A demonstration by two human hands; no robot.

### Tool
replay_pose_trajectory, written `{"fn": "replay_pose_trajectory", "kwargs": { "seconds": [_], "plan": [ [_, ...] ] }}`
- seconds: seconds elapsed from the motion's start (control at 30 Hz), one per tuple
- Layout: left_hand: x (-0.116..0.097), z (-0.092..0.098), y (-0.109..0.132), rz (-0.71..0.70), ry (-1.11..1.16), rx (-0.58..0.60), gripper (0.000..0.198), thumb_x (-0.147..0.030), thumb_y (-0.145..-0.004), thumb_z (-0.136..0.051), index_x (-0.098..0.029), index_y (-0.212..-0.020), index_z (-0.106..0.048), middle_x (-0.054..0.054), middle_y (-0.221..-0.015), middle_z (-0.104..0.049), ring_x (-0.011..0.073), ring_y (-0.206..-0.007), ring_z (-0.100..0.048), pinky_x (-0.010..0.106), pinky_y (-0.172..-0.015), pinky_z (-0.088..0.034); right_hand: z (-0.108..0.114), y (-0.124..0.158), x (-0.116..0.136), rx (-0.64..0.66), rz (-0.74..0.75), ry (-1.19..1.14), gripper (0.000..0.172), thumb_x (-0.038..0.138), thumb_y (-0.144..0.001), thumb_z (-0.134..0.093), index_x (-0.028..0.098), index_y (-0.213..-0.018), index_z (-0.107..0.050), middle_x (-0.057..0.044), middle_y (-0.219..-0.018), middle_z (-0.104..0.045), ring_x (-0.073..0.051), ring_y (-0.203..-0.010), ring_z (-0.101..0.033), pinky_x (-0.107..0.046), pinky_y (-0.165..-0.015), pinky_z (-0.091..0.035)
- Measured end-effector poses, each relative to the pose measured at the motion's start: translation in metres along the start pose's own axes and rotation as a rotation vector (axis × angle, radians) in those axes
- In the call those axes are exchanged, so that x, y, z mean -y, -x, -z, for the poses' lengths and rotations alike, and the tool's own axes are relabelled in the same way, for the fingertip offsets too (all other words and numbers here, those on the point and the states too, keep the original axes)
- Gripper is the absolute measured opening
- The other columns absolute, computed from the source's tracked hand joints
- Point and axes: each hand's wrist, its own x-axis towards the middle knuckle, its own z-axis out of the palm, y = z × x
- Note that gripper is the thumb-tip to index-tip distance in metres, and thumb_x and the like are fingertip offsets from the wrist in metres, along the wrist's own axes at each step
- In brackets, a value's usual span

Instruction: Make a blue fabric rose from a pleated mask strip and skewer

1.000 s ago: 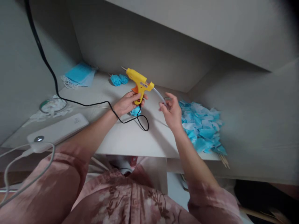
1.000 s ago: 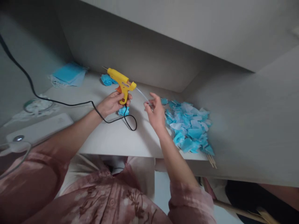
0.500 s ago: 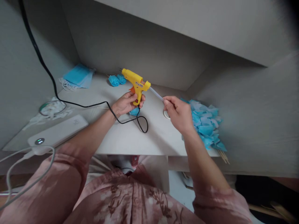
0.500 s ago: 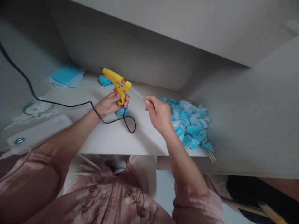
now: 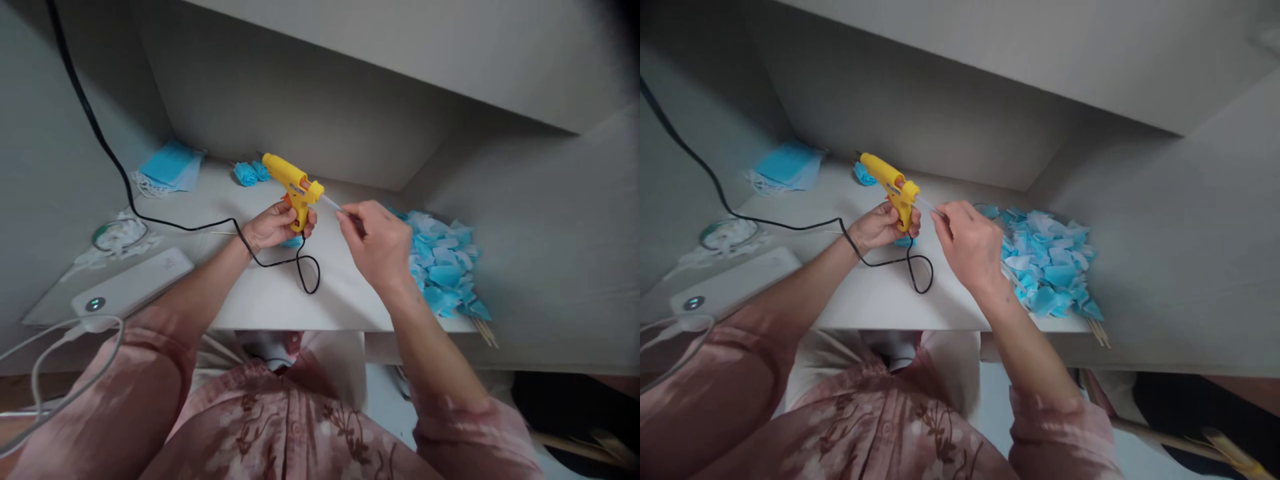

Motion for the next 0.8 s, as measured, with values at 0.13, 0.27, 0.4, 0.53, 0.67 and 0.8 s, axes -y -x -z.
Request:
{"fn": "replay_pose_trajectory", "kwargs": {
  "seconds": [0.13,0.27,0.4,0.53,0.67,0.8],
  "plan": [
    [0.0,0.001,0.0,0.001,-0.003,0.015,0.047,-0.048,-0.066,-0.098,-0.014,-0.087,-0.072,0.006,-0.088,-0.072,0.016,-0.069,-0.068,0.03,-0.066,-0.057,0.0,-0.001,0.0,0.013,0.008,-0.003,0.028,0.039,-0.105,-0.051,0.022,-0.093,-0.069,-0.007,-0.084,-0.074,-0.018,-0.074,-0.066,-0.031,-0.067,-0.046],
    [0.0,0.002,0.0,0.007,-0.006,0.04,0.046,-0.047,-0.068,-0.097,-0.013,-0.088,-0.073,0.007,-0.088,-0.072,0.0159,-0.071,-0.068,0.029,-0.067,-0.057,0.0,-0.002,-0.002,0.045,-0.037,-0.067,0.03,0.04,-0.105,-0.05,0.022,-0.091,-0.069,-0.005,-0.08,-0.073,-0.017,-0.07,-0.064,-0.03,-0.066,-0.044],
    [-0.001,0.003,0.001,0.025,-0.026,0.037,0.047,-0.047,-0.068,-0.097,-0.012,-0.088,-0.073,0.008,-0.089,-0.073,0.0157,-0.07,-0.068,0.029,-0.067,-0.058,0.002,-0.003,-0.005,0.112,-0.094,-0.17,0.03,0.04,-0.103,-0.051,0.021,-0.089,-0.07,-0.003,-0.074,-0.069,-0.016,-0.066,-0.06,-0.03,-0.065,-0.043],
    [-0.006,0.001,-0.001,0.007,-0.065,-0.006,0.048,-0.049,-0.068,-0.097,-0.014,-0.088,-0.071,0.007,-0.088,-0.074,0.0157,-0.067,-0.069,0.029,-0.065,-0.058,0.005,-0.013,-0.01,0.213,-0.192,-0.257,0.03,0.043,-0.101,-0.053,0.022,-0.087,-0.07,-0.001,-0.067,-0.064,-0.016,-0.064,-0.058,-0.03,-0.063,-0.041],
    [-0.022,-0.011,-0.007,-0.05,-0.172,-0.182,0.038,-0.044,-0.083,-0.087,-0.013,-0.095,-0.068,0.007,-0.093,-0.076,0.0138,-0.067,-0.07,0.027,-0.066,-0.058,-0.001,-0.036,-0.024,0.2,-0.235,-0.324,0.033,0.047,-0.102,-0.053,0.021,-0.093,-0.072,-0.001,-0.071,-0.067,-0.016,-0.068,-0.06,-0.029,-0.066,-0.045],
    [-0.041,-0.025,-0.02,-0.026,-0.291,-0.365,0.031,-0.04,-0.098,-0.073,-0.011,-0.106,-0.065,0.009,-0.099,-0.077,0.0127,-0.072,-0.072,0.025,-0.071,-0.058,-0.011,-0.063,-0.043,0.169,-0.245,-0.311,0.03,0.045,-0.102,-0.056,0.022,-0.105,-0.074,-0.003,-0.08,-0.069,-0.02,-0.081,-0.066,-0.033,-0.074,-0.049]
  ]
}}
